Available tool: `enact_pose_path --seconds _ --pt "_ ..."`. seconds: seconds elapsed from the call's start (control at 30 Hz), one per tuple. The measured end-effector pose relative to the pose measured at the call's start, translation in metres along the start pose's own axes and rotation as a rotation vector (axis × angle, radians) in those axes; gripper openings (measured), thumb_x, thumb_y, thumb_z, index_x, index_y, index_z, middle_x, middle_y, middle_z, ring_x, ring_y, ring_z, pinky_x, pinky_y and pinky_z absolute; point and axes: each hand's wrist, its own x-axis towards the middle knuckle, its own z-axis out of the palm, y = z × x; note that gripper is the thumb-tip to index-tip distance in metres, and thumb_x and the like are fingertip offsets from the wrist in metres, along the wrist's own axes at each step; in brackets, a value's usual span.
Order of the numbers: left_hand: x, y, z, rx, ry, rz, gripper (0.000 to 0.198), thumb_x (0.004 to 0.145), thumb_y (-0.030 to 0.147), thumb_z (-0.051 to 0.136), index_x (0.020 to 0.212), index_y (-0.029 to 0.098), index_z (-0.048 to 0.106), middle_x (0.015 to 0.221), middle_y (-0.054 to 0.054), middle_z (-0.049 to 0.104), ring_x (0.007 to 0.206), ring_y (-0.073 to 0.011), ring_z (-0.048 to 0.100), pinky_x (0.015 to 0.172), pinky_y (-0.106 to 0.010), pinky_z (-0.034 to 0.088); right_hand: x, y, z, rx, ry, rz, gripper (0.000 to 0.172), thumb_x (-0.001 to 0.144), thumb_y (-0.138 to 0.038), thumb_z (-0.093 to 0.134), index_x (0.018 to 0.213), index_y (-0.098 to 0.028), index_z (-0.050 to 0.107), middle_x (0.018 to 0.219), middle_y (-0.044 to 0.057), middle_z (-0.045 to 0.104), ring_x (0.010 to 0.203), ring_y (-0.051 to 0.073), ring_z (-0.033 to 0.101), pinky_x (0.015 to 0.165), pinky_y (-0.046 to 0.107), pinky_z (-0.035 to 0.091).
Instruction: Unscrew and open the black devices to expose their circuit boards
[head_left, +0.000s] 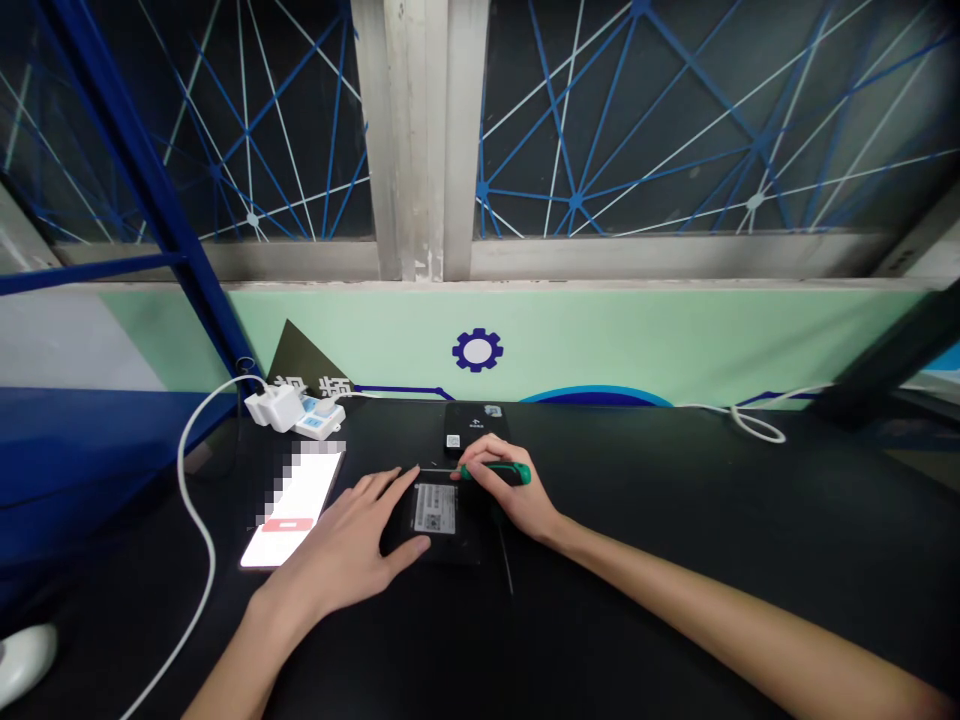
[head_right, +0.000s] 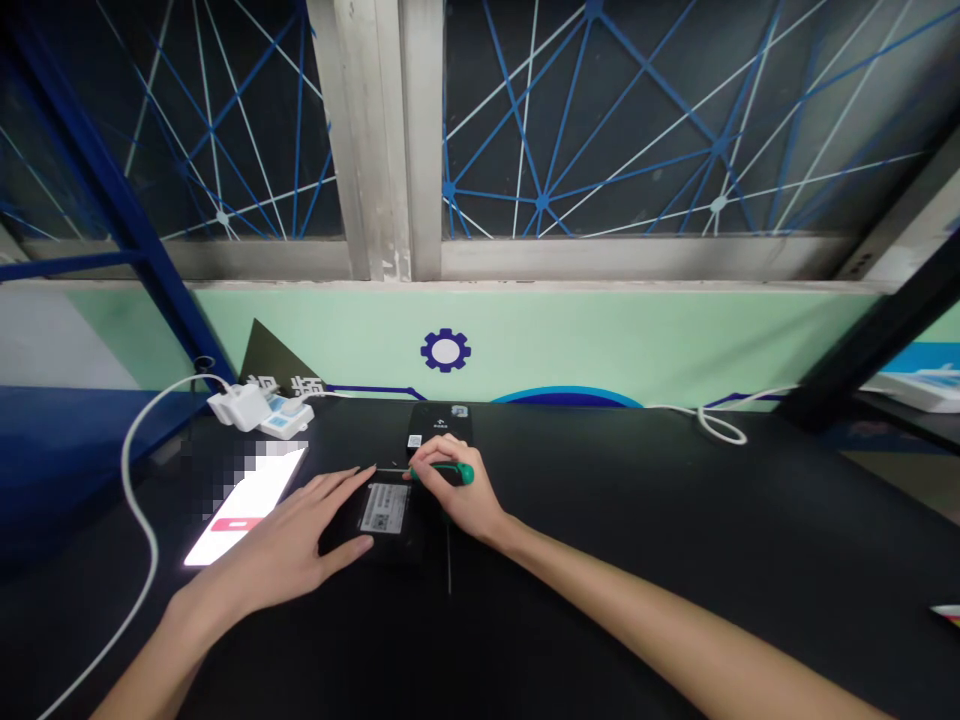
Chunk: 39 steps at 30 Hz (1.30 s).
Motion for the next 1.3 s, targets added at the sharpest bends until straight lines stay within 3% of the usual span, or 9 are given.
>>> enact_pose_path --seconds 0.37,0.53,0.63,0.8,0.9,1.07,1.3 --pt "0.004 0.001 0.001 0.020 0.033 -0.006 0.078 0.087 0.070 0.047 0.152 0.030 0.033 0.156 -0.006 0.039 0.141 -0.0324 0.038 0.111 -0.048 0.037 -0.002 0.001 0.000 0.186 0.001 0.077 0.031 0.088 -0.049 0.063 0.079 -0.020 0.067 0.075 0.006 0.075 0.074 0.023 0.071 0.073 0.035 0.054" --pt "0.001 0.000 0.002 0.011 0.035 -0.003 0.077 0.088 0.071 0.046 0.153 0.032 0.032 0.160 -0.003 0.033 0.144 -0.0314 0.034 0.113 -0.048 0.035 -0.001 0.001 0.001 0.225 0.068 0.116 0.028 0.087 -0.045 0.065 0.077 -0.019 0.066 0.071 0.004 0.073 0.068 0.021 0.069 0.070 0.032 0.053" --pt "0.000 0.002 0.000 -0.002 0.064 -0.009 0.067 0.094 0.068 0.037 0.149 0.030 0.038 0.156 -0.003 0.040 0.142 -0.0299 0.038 0.113 -0.047 0.036 0.000 0.003 0.003 0.195 0.120 0.116 0.026 0.088 -0.044 0.064 0.079 -0.020 0.065 0.074 0.004 0.072 0.072 0.021 0.069 0.072 0.032 0.052" --pt "0.002 0.009 -0.001 0.079 0.134 -0.041 0.051 0.099 0.057 0.032 0.131 0.024 0.054 0.127 -0.008 0.062 0.117 -0.0289 0.058 0.094 -0.043 0.048 0.001 0.005 0.004 0.168 0.139 0.104 0.024 0.090 -0.042 0.064 0.082 -0.019 0.066 0.079 0.005 0.072 0.078 0.021 0.069 0.077 0.031 0.052" --pt "0.005 0.008 0.002 0.148 0.180 -0.056 0.042 0.097 0.052 0.039 0.120 0.023 0.058 0.114 -0.008 0.065 0.104 -0.0283 0.060 0.084 -0.040 0.049 0.001 0.006 0.005 0.187 0.135 0.102 0.024 0.090 -0.041 0.064 0.081 -0.019 0.066 0.078 0.004 0.071 0.076 0.020 0.068 0.076 0.031 0.051" --pt "0.005 0.008 0.003 0.169 0.189 -0.114 0.032 0.096 0.042 0.042 0.113 0.022 0.061 0.104 -0.007 0.066 0.098 -0.0251 0.061 0.077 -0.034 0.045 0.001 0.007 0.005 0.202 0.135 0.106 0.024 0.090 -0.040 0.064 0.081 -0.018 0.066 0.078 0.004 0.070 0.076 0.019 0.067 0.076 0.030 0.050" --pt "0.003 0.016 -0.009 0.190 0.064 -0.237 0.027 0.096 0.039 0.046 0.076 0.022 0.056 0.074 -0.001 0.063 0.071 -0.0207 0.061 0.058 -0.030 0.030 0.000 0.006 0.003 0.183 0.126 0.104 0.023 0.090 -0.039 0.065 0.079 -0.019 0.066 0.076 0.003 0.070 0.075 0.019 0.066 0.075 0.031 0.049"
